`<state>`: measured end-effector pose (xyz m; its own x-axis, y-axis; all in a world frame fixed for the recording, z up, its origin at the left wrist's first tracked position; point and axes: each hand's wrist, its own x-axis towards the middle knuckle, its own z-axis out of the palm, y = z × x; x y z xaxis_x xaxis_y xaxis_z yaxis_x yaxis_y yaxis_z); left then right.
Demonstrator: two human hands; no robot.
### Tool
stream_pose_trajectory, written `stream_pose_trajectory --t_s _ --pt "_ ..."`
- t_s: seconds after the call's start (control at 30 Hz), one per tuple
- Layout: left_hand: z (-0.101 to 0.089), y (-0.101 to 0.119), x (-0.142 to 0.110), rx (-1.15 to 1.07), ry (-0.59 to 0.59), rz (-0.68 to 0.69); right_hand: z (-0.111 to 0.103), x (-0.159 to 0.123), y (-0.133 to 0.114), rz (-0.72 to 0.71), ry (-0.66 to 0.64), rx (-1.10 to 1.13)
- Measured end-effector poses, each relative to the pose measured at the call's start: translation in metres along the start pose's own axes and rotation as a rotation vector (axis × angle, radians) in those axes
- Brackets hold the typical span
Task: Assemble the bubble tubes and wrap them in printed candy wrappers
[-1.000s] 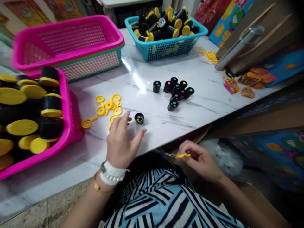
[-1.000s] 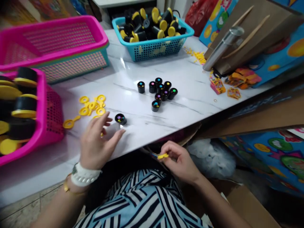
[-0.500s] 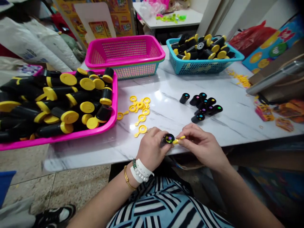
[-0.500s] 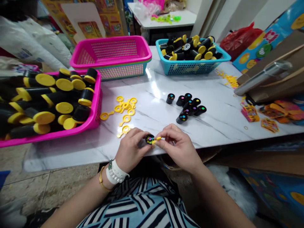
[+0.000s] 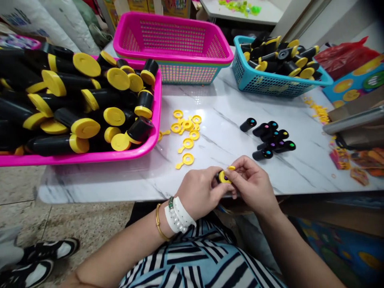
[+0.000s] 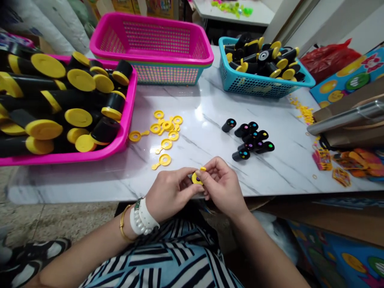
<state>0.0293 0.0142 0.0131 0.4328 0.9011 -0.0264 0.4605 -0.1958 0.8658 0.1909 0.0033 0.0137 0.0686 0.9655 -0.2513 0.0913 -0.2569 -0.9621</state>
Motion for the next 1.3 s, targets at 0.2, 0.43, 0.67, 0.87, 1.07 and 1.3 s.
stream_pose_trajectory --t_s 0.2,0.43,0.67,0.87,1.07,1.3 --pt "0.001 0.002 -0.002 -0.032 -0.03 0.041 -0.004 0.0 0.005 0.053 -0.046 0.056" --pt "0.012 -0.006 -0.006 0.051 0.018 0.053 -0.01 0.003 0.011 0.015 -0.107 0.093" --pt "0.003 -0.002 -0.003 -0.065 -0.042 -0.016 -0.005 -0.004 0.008 0.019 -0.034 0.013" --pt "0.011 -0.008 -0.004 -0.017 -0.014 0.03 -0.007 -0.003 0.008 0.019 -0.06 0.14" --pt "0.015 -0.01 -0.005 0.002 -0.009 0.074 -0.003 -0.006 0.006 0.026 -0.009 0.063" --pt "0.002 -0.003 0.0 -0.178 -0.041 -0.063 0.001 -0.01 0.006 -0.1 0.07 -0.122"
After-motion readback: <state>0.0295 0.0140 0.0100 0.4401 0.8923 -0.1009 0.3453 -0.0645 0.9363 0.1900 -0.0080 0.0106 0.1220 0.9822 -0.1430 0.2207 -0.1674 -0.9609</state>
